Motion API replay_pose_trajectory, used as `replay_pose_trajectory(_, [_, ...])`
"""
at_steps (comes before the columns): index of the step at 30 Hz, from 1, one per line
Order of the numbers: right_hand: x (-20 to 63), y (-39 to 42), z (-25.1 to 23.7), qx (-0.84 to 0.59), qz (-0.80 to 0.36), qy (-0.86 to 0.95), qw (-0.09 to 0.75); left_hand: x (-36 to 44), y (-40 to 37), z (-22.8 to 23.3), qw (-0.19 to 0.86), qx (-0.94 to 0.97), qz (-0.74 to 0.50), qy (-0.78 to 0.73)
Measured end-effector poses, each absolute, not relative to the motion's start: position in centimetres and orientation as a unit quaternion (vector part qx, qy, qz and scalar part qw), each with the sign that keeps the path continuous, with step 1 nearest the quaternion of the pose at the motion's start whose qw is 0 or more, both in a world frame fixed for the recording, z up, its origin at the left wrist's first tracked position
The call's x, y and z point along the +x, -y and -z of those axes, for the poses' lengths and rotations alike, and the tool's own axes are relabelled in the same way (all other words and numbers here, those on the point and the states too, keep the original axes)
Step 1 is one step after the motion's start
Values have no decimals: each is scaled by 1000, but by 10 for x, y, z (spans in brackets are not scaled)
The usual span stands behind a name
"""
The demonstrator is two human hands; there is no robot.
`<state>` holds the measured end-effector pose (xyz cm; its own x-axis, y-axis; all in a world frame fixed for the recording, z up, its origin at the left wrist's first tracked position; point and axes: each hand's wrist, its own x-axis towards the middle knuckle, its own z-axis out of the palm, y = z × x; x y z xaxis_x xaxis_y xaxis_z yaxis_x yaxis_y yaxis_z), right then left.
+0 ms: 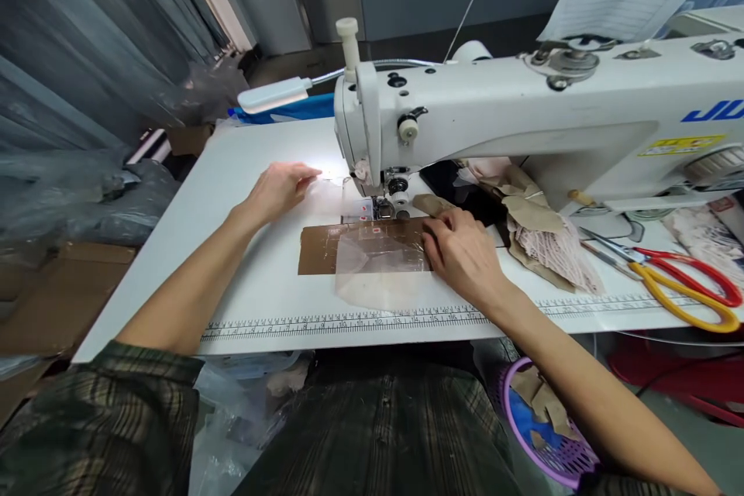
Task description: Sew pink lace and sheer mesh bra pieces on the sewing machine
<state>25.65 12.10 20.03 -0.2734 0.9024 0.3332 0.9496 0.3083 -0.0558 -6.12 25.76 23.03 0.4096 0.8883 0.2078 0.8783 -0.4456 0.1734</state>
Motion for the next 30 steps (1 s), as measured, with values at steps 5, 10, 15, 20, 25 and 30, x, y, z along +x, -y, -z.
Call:
replay_pose_trajectory(5, [245, -128, -198, -521, -11, 818, 244, -47, -274, -214, -28, 883, -171, -436])
replay_pose_trajectory(10, [252, -131, -193, -476, -40, 847, 233, -28, -223, -217, 16, 930, -226, -288])
replay_pose_trajectory(15, [258, -136, -194, -468, -41, 866, 172, -19, -179, -212, 222, 937, -151, -223])
replay_pose_trajectory(20, [264, -135, -199, -501, 43, 857, 108, -33, -169, -218, 318, 881, -213, -278])
replay_pose_trajectory(25, [282, -131, -213, -572, 133, 807, 63, -49, -145, -240, 416, 795, -247, -367])
replay_pose_trajectory(30, [298, -131, -230, -656, 190, 727, 68, -59, -120, -254, 503, 713, -282, -398])
